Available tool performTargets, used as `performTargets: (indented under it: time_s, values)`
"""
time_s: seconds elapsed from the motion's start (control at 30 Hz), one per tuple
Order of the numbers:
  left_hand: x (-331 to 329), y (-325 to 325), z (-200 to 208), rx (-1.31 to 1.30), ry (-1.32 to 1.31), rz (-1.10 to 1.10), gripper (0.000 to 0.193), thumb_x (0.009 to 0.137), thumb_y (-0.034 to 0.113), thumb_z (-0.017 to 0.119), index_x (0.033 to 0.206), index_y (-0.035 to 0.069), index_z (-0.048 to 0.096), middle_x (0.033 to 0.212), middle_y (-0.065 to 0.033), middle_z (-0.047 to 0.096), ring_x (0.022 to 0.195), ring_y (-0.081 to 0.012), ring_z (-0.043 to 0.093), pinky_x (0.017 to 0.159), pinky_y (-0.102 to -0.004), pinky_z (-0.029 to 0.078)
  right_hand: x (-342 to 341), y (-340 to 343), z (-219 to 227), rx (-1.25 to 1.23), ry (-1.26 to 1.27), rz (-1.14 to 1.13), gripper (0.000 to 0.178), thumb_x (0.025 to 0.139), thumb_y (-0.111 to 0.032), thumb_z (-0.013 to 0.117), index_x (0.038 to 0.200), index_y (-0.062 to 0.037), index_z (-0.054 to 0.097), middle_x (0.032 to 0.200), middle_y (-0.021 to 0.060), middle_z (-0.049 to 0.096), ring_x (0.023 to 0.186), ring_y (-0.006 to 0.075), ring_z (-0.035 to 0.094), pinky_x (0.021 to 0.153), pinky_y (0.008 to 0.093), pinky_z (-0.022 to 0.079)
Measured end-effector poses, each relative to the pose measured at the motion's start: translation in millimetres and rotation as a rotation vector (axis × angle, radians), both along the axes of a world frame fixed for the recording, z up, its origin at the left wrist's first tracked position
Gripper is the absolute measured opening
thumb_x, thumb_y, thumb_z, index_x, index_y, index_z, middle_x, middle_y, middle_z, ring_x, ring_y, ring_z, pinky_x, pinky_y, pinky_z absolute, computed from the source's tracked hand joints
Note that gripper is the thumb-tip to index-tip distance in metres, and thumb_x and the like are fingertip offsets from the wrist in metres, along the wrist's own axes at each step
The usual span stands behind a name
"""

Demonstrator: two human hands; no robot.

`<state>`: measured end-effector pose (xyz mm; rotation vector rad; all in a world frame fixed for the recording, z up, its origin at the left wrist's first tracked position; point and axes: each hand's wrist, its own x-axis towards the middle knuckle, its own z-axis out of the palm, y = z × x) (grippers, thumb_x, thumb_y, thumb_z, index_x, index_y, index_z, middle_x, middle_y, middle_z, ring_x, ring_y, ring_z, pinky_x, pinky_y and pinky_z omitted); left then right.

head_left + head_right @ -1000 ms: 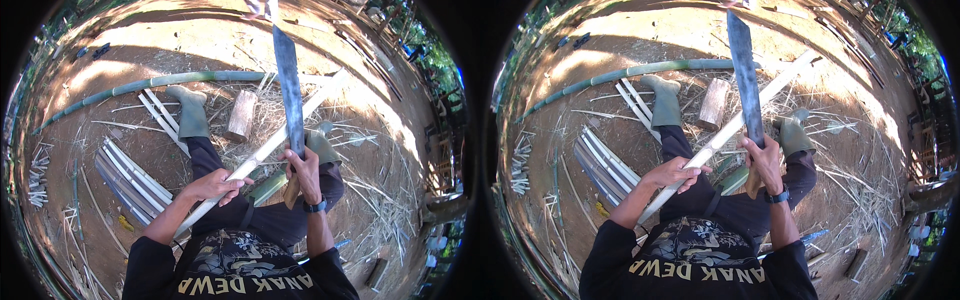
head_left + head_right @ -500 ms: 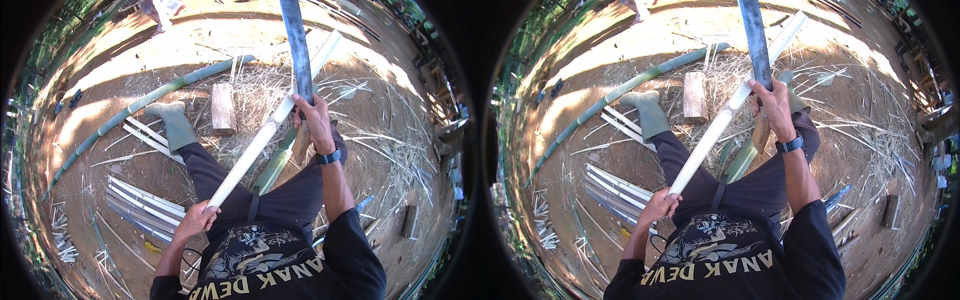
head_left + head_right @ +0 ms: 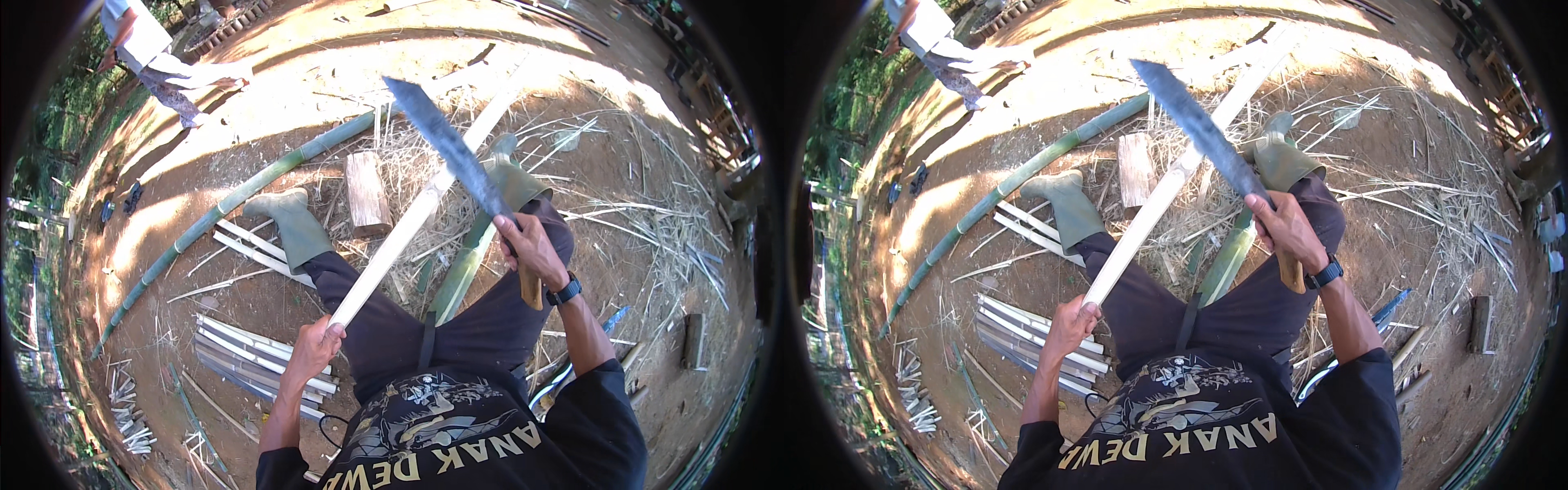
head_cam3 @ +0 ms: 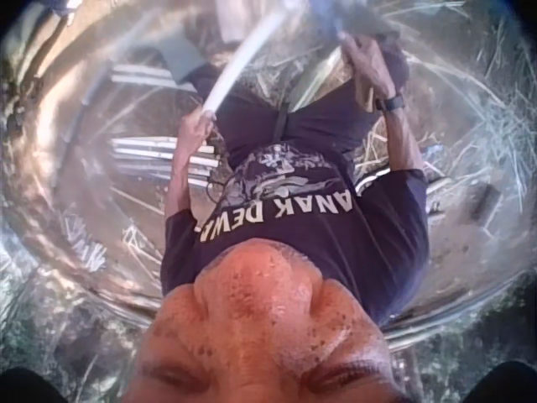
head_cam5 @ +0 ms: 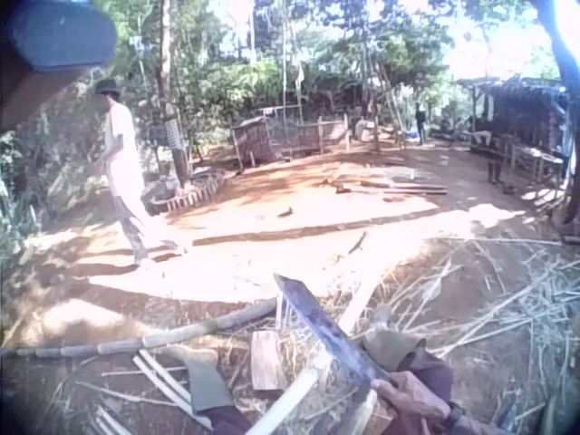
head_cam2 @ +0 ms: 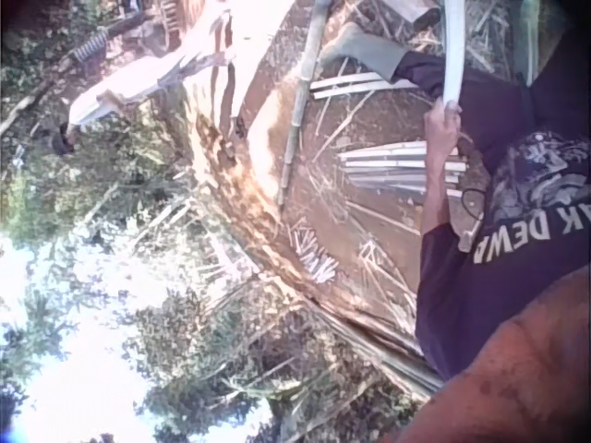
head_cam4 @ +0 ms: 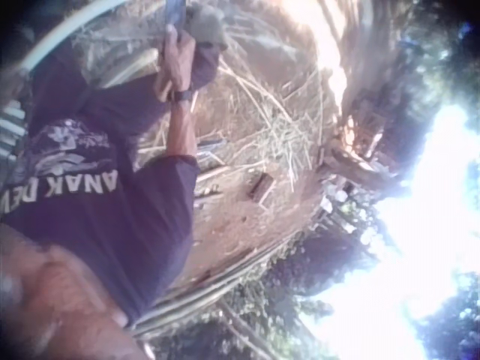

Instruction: The person sits on the ground and uses a machete to split long bamboo poles into thin strips. They hold the bamboo with one hand and strike it with the machete in the other, occasionally using their feet to hold the material steady. The person repeatedly splits the bamboo and stacks the resulting strips on the ground.

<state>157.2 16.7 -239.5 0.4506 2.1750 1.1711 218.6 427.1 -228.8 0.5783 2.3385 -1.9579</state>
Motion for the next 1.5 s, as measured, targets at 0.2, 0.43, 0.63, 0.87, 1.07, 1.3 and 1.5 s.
performTargets:
  time_s: [0.2,0.43,0.63,0.87,1.07,1.3,1.5]
  values:
    - [-1,-2,-5,0.021,-0.022,0.035,0.046,0.100,0.041,0.047,0.081,0.000,0.056,0.052,-0.0013,0.046,0.046,-0.0084,0.043,0.043,-0.0271,0.034,10,-22,-8,0.008,-0.022,0.067,0.050,0.093,-0.051,0.056,0.074,-0.0042,0.050,0.055,-0.0014,0.048,0.042,0.0053,0.047,0.039,0.0219,0.041]
    - [-2,0,-1,0.013,0.010,0.007,0.046,0.100,0.040,0.046,0.080,0.000,0.056,0.051,-0.0006,0.045,0.045,-0.0083,0.043,0.043,-0.0274,0.035,7,-24,-12,-0.064,0.004,-0.003,0.049,0.096,-0.047,0.054,0.072,-0.0039,0.049,0.055,-0.0013,0.047,0.042,0.0062,0.048,0.038,0.0231,0.040]
    - [-4,10,-1,0.037,-0.032,0.018,0.045,0.100,0.039,0.046,0.080,0.000,0.055,0.051,-0.0010,0.046,0.046,-0.0086,0.044,0.044,-0.0276,0.036,15,-47,-14,-0.046,-0.047,0.115,0.053,0.095,-0.050,0.054,0.071,-0.0028,0.051,0.054,-0.0008,0.048,0.042,0.0080,0.049,0.040,0.0242,0.042]
    - [-7,23,8,0.060,-0.137,0.032,0.042,0.101,0.036,0.046,0.081,0.000,0.056,0.052,-0.0011,0.048,0.044,-0.0078,0.045,0.041,-0.0262,0.036,21,-67,-20,0.022,-0.110,0.297,0.047,0.095,-0.048,0.055,0.077,-0.0042,0.055,0.055,-0.0027,0.046,0.045,0.0073,0.048,0.042,0.0256,0.040]
    - [-7,28,2,0.153,-0.169,0.055,0.043,0.101,0.038,0.045,0.084,-0.001,0.054,0.051,-0.0001,0.043,0.041,-0.0065,0.041,0.039,-0.0234,0.032,10,-76,-17,-0.083,-0.132,0.229,0.047,0.095,-0.046,0.055,0.074,-0.0044,0.052,0.055,-0.0022,0.046,0.046,0.0066,0.047,0.041,0.0241,0.038]
    - [12,5,-34,0.279,-0.285,0.304,0.049,0.102,0.044,0.038,0.089,-0.001,0.054,0.057,-0.0003,0.049,0.041,-0.0060,0.045,0.038,-0.0223,0.035,18,-93,-32,-0.224,-0.121,0.055,0.033,0.098,-0.033,0.053,0.081,-0.0049,0.053,0.058,0.0014,0.051,0.044,0.0094,0.048,0.038,0.0232,0.039]
    - [68,-86,-111,0.226,-0.157,0.944,0.053,0.103,0.046,0.032,0.091,-0.002,0.053,0.054,-0.0024,0.048,0.039,-0.0101,0.044,0.037,-0.0257,0.035,3,-18,-51,-0.319,0.056,-0.382,0.035,0.097,-0.043,0.054,0.085,-0.0103,0.051,0.061,-0.0013,0.045,0.045,0.0073,0.039,0.038,0.0234,0.034]
